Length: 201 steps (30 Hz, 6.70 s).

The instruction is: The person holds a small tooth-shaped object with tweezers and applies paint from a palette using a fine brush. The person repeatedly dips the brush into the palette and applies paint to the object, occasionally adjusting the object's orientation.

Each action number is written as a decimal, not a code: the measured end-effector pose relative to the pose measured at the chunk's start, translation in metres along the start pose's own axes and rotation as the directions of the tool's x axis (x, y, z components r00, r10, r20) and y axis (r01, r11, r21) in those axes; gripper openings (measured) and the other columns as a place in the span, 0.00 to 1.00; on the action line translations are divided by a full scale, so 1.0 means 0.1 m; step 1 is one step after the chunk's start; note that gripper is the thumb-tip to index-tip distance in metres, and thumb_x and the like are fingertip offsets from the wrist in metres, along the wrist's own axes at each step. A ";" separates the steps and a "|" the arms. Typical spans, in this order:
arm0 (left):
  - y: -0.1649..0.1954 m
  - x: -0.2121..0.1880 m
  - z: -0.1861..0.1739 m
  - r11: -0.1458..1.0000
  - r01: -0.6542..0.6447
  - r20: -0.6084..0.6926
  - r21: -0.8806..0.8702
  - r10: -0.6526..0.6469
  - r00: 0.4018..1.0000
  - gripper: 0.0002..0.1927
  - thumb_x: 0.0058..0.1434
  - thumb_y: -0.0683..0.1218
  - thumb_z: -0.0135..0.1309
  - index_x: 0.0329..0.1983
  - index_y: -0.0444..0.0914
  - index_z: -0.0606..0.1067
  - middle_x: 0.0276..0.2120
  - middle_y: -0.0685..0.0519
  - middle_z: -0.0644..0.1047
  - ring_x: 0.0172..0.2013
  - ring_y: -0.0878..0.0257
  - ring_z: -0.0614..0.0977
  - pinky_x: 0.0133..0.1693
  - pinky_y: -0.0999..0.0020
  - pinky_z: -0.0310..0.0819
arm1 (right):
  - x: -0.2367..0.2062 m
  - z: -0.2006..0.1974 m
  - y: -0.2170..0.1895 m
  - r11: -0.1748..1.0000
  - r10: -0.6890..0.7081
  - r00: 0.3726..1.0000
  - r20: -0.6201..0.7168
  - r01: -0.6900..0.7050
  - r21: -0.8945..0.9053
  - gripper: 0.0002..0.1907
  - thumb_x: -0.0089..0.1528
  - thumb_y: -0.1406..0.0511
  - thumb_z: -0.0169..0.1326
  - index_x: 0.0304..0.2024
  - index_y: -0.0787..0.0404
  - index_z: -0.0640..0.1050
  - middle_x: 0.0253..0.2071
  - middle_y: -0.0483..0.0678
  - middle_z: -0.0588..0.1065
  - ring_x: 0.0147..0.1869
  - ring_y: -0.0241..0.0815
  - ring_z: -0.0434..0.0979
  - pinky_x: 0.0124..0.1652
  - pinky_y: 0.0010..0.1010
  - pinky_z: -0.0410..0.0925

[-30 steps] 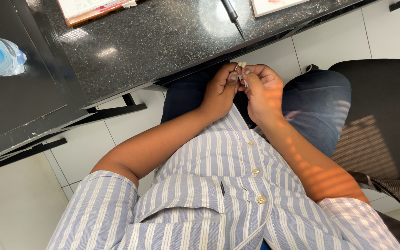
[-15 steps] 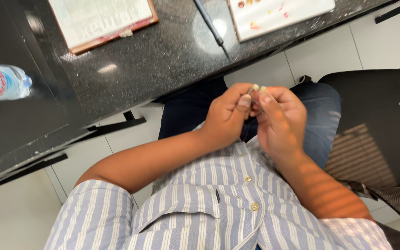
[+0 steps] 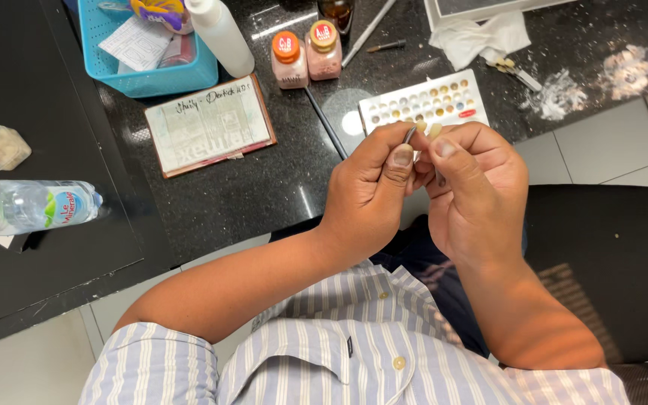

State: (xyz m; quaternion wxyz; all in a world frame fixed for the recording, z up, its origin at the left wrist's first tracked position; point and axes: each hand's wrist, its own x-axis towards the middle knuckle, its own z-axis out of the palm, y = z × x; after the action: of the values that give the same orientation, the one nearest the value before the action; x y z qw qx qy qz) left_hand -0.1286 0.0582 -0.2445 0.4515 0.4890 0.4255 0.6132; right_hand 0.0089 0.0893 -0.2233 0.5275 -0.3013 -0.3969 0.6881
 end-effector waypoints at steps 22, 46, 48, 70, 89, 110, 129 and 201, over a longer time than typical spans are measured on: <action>-0.05 0.29 -0.28 0.975 0.163 0.020 -0.152 -0.162 0.987 0.14 0.81 0.49 0.41 0.59 0.35 0.71 0.37 0.54 0.75 0.35 0.71 0.75 0.37 0.75 0.75 | 0.47 0.16 0.00 0.991 0.136 0.989 0.057 -0.135 -0.018 0.04 0.70 0.72 0.55 0.41 0.70 0.74 0.41 0.54 0.75 0.42 0.41 0.75 0.44 0.33 0.73; -0.01 0.10 -0.25 0.985 0.105 0.072 -0.140 -0.096 0.993 0.16 0.82 0.50 0.41 0.61 0.34 0.69 0.38 0.54 0.76 0.35 0.72 0.76 0.39 0.78 0.76 | 0.21 0.19 -0.04 0.997 0.079 0.997 0.018 -0.079 -0.025 0.05 0.72 0.73 0.54 0.41 0.73 0.74 0.41 0.56 0.76 0.40 0.39 0.76 0.42 0.29 0.74; -0.02 0.10 -0.25 0.986 0.099 0.068 -0.134 -0.091 0.994 0.16 0.82 0.50 0.41 0.62 0.34 0.69 0.41 0.54 0.77 0.35 0.72 0.77 0.39 0.77 0.76 | 0.20 0.19 -0.03 0.997 0.078 0.997 0.010 -0.077 -0.017 0.06 0.71 0.73 0.54 0.40 0.72 0.74 0.41 0.56 0.76 0.39 0.39 0.76 0.41 0.29 0.74; 0.09 0.10 -0.27 1.000 0.017 0.072 -0.002 -0.017 0.997 0.12 0.81 0.47 0.45 0.59 0.36 0.73 0.44 0.51 0.80 0.34 0.69 0.81 0.40 0.76 0.80 | 0.09 0.13 0.00 0.998 0.046 0.998 0.032 -0.047 0.044 0.07 0.74 0.71 0.55 0.41 0.70 0.73 0.41 0.55 0.74 0.43 0.39 0.74 0.46 0.29 0.72; 0.42 0.22 -0.44 0.684 -0.626 0.339 0.373 0.528 0.779 0.19 0.60 0.35 0.63 0.54 0.41 0.78 0.37 0.62 0.78 0.35 0.68 0.78 0.40 0.65 0.57 | -0.09 0.06 -0.02 0.984 -0.141 0.951 0.275 0.104 0.145 0.07 0.71 0.66 0.59 0.41 0.60 0.73 0.40 0.47 0.71 0.47 0.38 0.71 0.52 0.35 0.69; 0.37 0.24 -0.47 0.622 -0.701 0.364 0.349 0.600 0.713 0.15 0.62 0.39 0.63 0.52 0.40 0.80 0.37 0.62 0.78 0.33 0.69 0.77 0.39 0.65 0.58 | -0.07 0.05 0.05 0.966 -0.259 0.916 0.307 0.242 0.095 0.06 0.69 0.65 0.58 0.40 0.60 0.75 0.37 0.48 0.73 0.45 0.38 0.75 0.48 0.35 0.71; -0.09 -0.07 -0.20 0.886 0.373 0.117 -0.277 -0.354 0.928 0.19 0.79 0.48 0.44 0.65 0.33 0.72 0.33 0.56 0.75 0.29 0.75 0.72 0.33 0.81 0.70 | 0.05 0.08 0.24 0.995 -0.007 0.997 -0.072 0.015 0.098 0.05 0.71 0.73 0.54 0.40 0.69 0.73 0.38 0.55 0.75 0.30 0.35 0.73 0.34 0.25 0.71; 0.13 -0.24 -0.53 0.976 -0.021 0.427 -0.218 0.115 0.897 0.13 0.82 0.46 0.40 0.57 0.33 0.71 0.42 0.52 0.78 0.34 0.71 0.76 0.37 0.76 0.74 | 1.21 0.88 0.31 -0.345 0.438 0.886 0.151 0.321 -0.882 0.20 0.56 0.53 0.64 0.29 0.65 0.82 0.31 0.59 0.79 0.36 0.56 0.82 0.35 0.46 0.75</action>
State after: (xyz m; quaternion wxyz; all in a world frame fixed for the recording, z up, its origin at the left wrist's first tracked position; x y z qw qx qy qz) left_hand -0.1803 0.0277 -0.2457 0.5623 0.5786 0.2296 0.5444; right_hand -0.1115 0.1818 -0.2054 -0.1010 -0.4519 -0.8761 0.1345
